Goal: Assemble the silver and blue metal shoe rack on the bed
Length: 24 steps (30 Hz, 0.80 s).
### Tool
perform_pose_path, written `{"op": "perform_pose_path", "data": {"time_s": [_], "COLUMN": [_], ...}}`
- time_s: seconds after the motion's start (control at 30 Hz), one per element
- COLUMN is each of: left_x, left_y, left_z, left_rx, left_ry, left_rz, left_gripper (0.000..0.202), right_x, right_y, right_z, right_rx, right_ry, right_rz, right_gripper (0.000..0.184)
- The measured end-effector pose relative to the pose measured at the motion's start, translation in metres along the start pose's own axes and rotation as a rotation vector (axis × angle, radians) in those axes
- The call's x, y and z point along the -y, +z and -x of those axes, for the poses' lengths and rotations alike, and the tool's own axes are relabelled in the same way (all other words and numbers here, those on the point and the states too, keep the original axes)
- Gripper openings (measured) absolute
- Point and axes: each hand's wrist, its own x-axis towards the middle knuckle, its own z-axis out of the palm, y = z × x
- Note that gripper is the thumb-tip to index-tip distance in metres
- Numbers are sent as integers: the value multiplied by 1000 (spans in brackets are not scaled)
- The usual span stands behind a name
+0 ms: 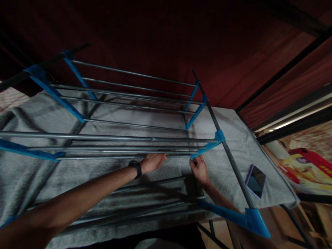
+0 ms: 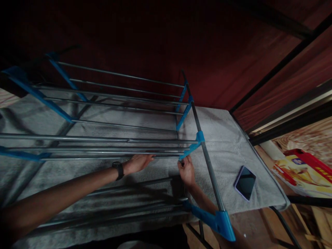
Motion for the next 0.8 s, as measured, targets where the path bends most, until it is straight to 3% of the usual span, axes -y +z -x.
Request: {"op": "perform_pose_path", "data": {"time_s": [0.53, 0.67, 0.8], "left_x": [3, 0, -6], "left_y": [10, 1, -9], "left_z": [-1, 2, 14], "left_rx": [-69, -66, -79], "left_ry": [90, 79, 93], "left_rz": [38, 53, 2], "left_gripper": [35, 28, 22], "right_x": [3, 3, -6], "right_y": [14, 14, 12], "right_z": [7, 8, 5], "right_rx": [-86, -68, -76], "right_ry": [49, 51, 79], "right_rz": [16, -16, -146], "right_gripper": [13, 21, 42]}}
